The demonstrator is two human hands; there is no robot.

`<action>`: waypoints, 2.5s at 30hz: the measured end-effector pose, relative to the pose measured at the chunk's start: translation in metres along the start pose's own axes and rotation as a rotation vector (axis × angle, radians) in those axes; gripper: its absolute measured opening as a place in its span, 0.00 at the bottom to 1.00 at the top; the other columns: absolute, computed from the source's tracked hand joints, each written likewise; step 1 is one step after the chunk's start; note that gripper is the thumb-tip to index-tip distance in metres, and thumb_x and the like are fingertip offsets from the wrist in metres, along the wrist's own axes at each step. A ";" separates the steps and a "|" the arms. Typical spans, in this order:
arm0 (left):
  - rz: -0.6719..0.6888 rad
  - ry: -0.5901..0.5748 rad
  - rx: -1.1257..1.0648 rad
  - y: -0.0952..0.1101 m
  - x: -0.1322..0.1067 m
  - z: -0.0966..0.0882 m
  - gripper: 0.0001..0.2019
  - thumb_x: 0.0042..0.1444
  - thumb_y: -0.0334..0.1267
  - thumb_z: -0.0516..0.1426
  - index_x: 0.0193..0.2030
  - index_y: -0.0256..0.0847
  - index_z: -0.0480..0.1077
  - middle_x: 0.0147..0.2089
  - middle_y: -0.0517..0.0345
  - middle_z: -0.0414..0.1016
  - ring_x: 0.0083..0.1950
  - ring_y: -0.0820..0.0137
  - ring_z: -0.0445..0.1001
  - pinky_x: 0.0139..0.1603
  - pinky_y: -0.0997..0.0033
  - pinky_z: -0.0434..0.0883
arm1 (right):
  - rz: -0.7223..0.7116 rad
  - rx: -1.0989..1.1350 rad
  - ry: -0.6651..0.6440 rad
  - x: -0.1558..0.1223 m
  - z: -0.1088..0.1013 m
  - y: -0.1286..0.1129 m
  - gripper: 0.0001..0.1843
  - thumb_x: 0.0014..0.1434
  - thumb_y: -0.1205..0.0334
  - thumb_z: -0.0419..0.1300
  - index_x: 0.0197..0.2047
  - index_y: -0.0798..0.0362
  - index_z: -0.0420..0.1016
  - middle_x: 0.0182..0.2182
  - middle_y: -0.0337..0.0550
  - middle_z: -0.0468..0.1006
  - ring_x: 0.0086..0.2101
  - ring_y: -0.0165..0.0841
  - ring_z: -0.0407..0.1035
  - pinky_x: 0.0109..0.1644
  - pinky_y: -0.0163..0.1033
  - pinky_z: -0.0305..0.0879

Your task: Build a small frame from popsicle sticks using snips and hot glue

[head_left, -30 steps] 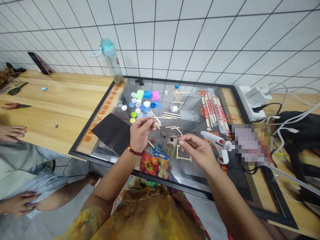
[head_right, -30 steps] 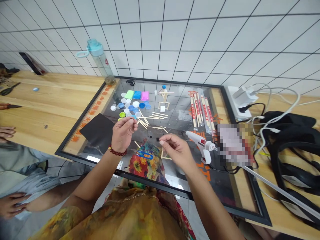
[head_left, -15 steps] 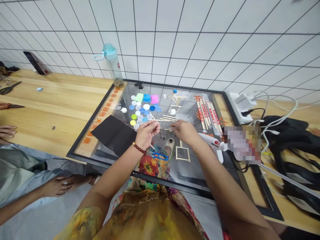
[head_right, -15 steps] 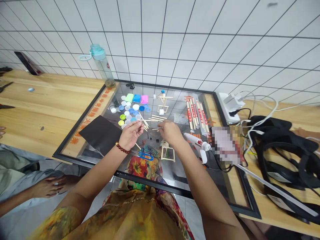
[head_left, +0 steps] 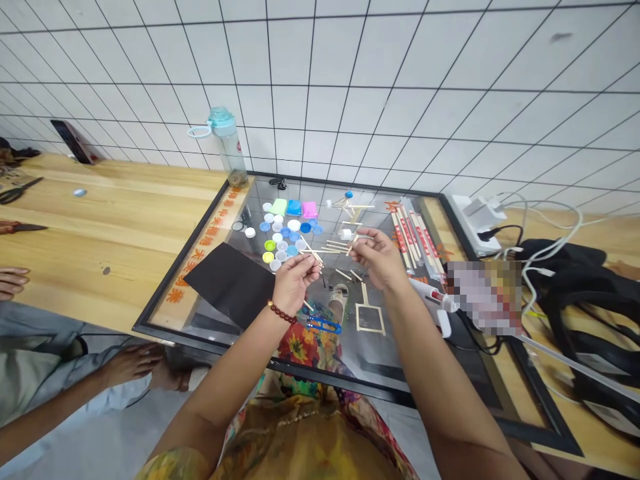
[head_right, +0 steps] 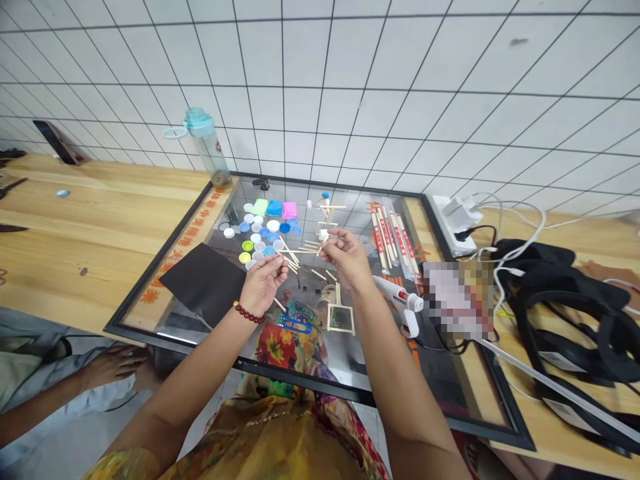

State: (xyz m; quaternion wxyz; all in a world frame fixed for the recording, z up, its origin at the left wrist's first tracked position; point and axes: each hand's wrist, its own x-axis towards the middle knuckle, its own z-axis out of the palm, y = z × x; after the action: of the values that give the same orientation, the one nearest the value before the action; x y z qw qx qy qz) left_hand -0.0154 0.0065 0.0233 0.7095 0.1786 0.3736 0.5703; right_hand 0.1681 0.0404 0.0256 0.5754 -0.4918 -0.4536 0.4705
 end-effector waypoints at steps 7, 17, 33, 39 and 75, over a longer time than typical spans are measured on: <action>-0.005 0.001 0.018 0.001 -0.001 0.000 0.13 0.39 0.34 0.68 0.32 0.33 0.73 0.27 0.58 0.76 0.27 0.79 0.73 0.29 0.80 0.70 | 0.096 0.547 0.302 0.028 0.019 -0.001 0.19 0.39 0.67 0.73 0.34 0.53 0.71 0.23 0.32 0.75 0.24 0.21 0.70 0.27 0.24 0.70; -0.011 0.019 0.002 0.001 0.000 -0.001 0.13 0.39 0.33 0.68 0.32 0.33 0.72 0.28 0.58 0.76 0.27 0.79 0.73 0.29 0.81 0.70 | 0.115 0.632 0.467 0.057 0.025 0.001 0.18 0.44 0.69 0.70 0.33 0.52 0.65 0.22 0.29 0.73 0.22 0.20 0.71 0.25 0.22 0.70; -0.018 0.022 -0.087 0.014 -0.004 0.002 0.10 0.42 0.30 0.67 0.32 0.34 0.72 0.28 0.60 0.75 0.27 0.81 0.73 0.27 0.84 0.69 | 0.244 -0.637 -0.271 -0.011 -0.012 -0.002 0.12 0.46 0.67 0.63 0.38 0.57 0.77 0.22 0.36 0.76 0.20 0.25 0.65 0.24 0.31 0.62; 0.115 0.136 -0.243 0.038 0.004 -0.007 0.02 0.51 0.27 0.61 0.32 0.34 0.72 0.27 0.61 0.74 0.26 0.83 0.72 0.28 0.87 0.69 | 0.173 -1.107 -0.369 -0.014 0.001 0.005 0.14 0.46 0.69 0.61 0.38 0.54 0.79 0.28 0.40 0.80 0.31 0.32 0.72 0.35 0.34 0.62; 0.095 0.177 -0.289 0.038 0.009 -0.012 0.02 0.55 0.26 0.58 0.33 0.33 0.71 0.27 0.59 0.74 0.26 0.82 0.72 0.26 0.86 0.69 | 0.283 0.556 0.404 0.052 0.029 -0.008 0.07 0.51 0.69 0.64 0.28 0.56 0.67 0.19 0.29 0.70 0.16 0.14 0.61 0.20 0.18 0.63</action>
State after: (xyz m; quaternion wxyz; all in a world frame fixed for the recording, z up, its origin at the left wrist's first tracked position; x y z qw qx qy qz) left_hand -0.0499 0.0236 0.0384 0.6644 0.0412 0.3399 0.6643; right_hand 0.1476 0.0955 0.0393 0.6944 -0.4575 -0.1133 0.5438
